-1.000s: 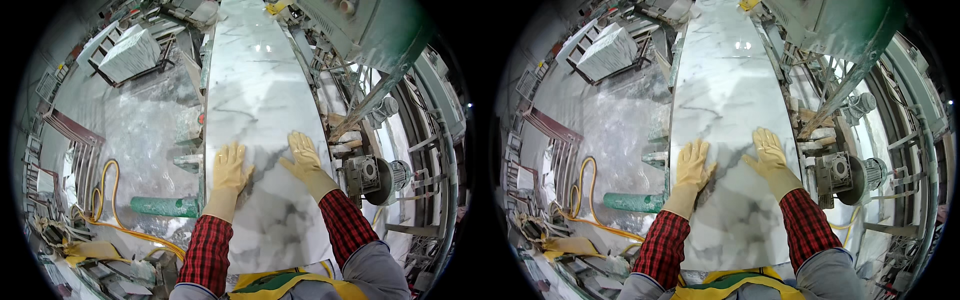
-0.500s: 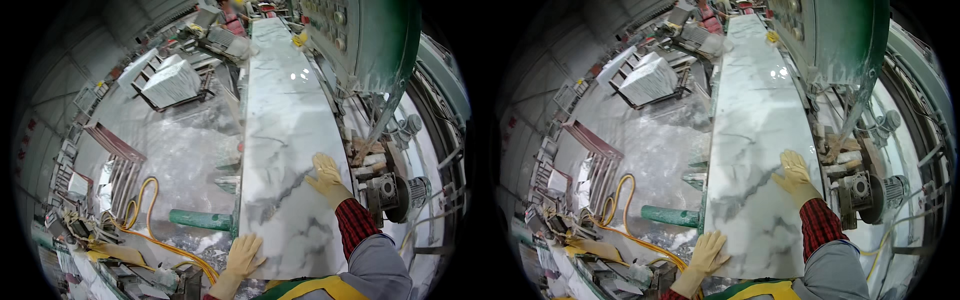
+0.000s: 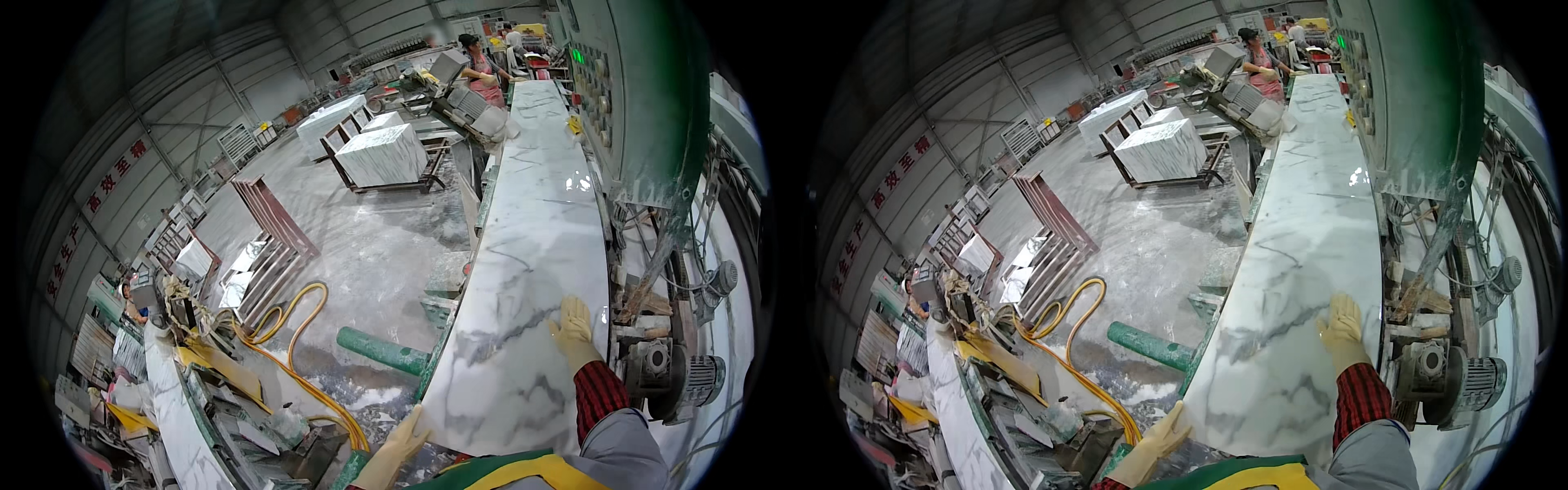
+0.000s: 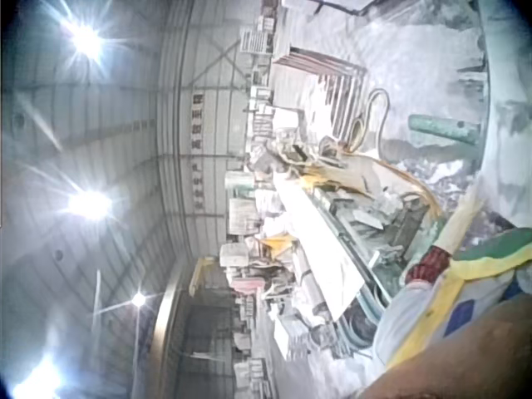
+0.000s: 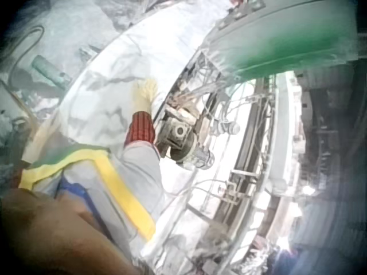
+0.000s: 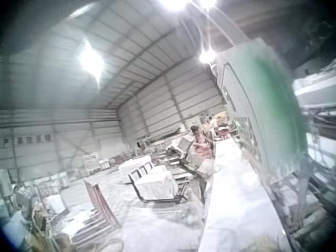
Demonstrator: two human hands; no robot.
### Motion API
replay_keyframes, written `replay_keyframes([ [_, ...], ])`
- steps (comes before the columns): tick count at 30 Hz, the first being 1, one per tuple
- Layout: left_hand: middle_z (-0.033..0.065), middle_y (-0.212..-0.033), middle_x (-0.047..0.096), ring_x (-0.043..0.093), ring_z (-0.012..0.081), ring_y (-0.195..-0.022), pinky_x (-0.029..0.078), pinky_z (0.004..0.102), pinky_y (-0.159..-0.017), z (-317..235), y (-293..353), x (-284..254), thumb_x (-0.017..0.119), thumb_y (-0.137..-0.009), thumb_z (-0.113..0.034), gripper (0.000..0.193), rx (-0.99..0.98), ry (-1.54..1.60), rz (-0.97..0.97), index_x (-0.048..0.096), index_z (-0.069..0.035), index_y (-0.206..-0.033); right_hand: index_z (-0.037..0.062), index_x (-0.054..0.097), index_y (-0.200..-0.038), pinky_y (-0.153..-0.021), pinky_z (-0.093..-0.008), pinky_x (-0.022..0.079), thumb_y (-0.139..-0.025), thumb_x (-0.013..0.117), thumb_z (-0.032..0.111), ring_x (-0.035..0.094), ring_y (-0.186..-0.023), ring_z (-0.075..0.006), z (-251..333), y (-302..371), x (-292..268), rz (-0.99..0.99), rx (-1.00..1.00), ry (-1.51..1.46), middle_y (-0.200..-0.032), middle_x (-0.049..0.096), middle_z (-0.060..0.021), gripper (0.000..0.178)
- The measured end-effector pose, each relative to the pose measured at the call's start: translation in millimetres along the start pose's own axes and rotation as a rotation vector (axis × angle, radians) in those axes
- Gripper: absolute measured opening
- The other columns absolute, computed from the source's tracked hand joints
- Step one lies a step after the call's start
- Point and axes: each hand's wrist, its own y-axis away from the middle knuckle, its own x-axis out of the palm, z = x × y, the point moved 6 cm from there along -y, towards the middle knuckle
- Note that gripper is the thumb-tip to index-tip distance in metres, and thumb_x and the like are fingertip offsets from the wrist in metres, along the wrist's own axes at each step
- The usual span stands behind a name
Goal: The person repeatedly lifts a large white marble slab from a conveyor, turns it over, and places it back. This action is performed multiple times in a factory setting with other workers visible in the background.
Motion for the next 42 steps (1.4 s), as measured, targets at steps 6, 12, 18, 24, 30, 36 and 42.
replay_keyframes([
  [6, 0.0324, -0.178, 0.027, 0.052, 0.0482, -0.151, 0.046, 0.0543, -0.125, 61, 27, -20, 0.085, -0.094, -0.025, 0.099, -0.389, 1.812, -0.483, 0.029, -0.02, -0.176, -0.0008, 0.038, -0.17, -0.138, -0.0492, 0.02, -0.106, 0.061, 0.043, 0.028, -0.166, -0.0434, 0, 59, 5, -0.048, -0.069, 0.028, -0.178, 0.033, -0.0249, 0.082],
  [12, 0.0304, -0.18, 0.023, 0.057, 0.0494, -0.145, 0.053, 0.0495, -0.116, 89, 55, -53, 0.092, -0.085, -0.026, 0.107, -0.41, 1.65, -0.182, 0.032, -0.026, -0.173, -0.0001, 0.042, -0.169, -0.139, -0.0508, 0.018, -0.104, 0.062, 0.046, 0.027, -0.166, -0.0452, 24, 122, -1, 0.028, -0.16, -0.049, -0.177, 0.035, -0.0257, 0.082],
  [18, 0.021, -0.168, 0.044, 0.054, 0.0372, -0.146, 0.049, 0.0437, -0.12, 104, 37, -90, 0.08, -0.09, -0.023, 0.083, -0.527, 1.005, -0.647, 0.044, -0.02, -0.164, 0.0002, 0.036, -0.171, -0.139, -0.0533, 0.013, -0.1, 0.062, 0.06, 0.024, -0.167, -0.0466, 67, 200, 4, 0.118, -0.354, 0.094, -0.178, 0.033, -0.0279, 0.096],
  [24, 0.017, -0.16, 0.052, 0.054, 0.0373, -0.143, 0.041, 0.0466, -0.125, 91, 12, -90, 0.061, -0.099, -0.015, 0.062, -0.409, 0.891, -0.943, 0.05, -0.013, -0.159, 0.0005, 0.038, -0.17, -0.139, -0.0539, 0.013, -0.1, 0.062, 0.059, 0.025, -0.167, -0.0456, 95, 225, 11, 0.176, -0.486, 0.099, -0.178, 0.033, -0.0272, 0.094],
  [30, 0.0167, -0.165, 0.048, 0.052, 0.0374, -0.148, 0.041, 0.0488, -0.125, 85, -8, -80, 0.061, -0.101, -0.014, 0.064, -0.412, 0.871, -0.885, 0.047, -0.014, -0.163, 0.0008, 0.04, -0.169, -0.139, -0.0544, 0.013, -0.1, 0.061, 0.059, 0.026, -0.166, -0.0446, 99, 217, -2, 0.178, -0.42, 0.012, -0.178, 0.033, -0.0265, 0.092],
  [36, 0.0163, -0.171, 0.044, 0.046, 0.0378, -0.155, 0.039, 0.0462, -0.125, 93, -7, -85, 0.06, -0.103, -0.016, 0.07, -0.365, 0.861, -0.731, 0.038, -0.017, -0.169, 0.0012, 0.042, -0.168, -0.138, -0.055, 0.013, -0.1, 0.061, 0.058, 0.026, -0.166, -0.0437, 110, 210, -11, 0.168, -0.358, -0.068, -0.178, 0.033, -0.0258, 0.091],
  [42, 0.0158, -0.174, 0.041, 0.042, 0.0379, -0.158, 0.038, 0.0456, -0.128, 101, -6, -90, 0.062, -0.101, -0.015, 0.074, -0.332, 0.885, -0.71, 0.036, -0.017, -0.171, -0.0011, 0.041, -0.167, -0.137, -0.055, 0.015, -0.094, 0.063, 0.07, 0.027, -0.165, -0.0464, 106, 210, 26, 0.12, -0.375, 0.081, -0.174, 0.037, -0.0275, 0.104],
])
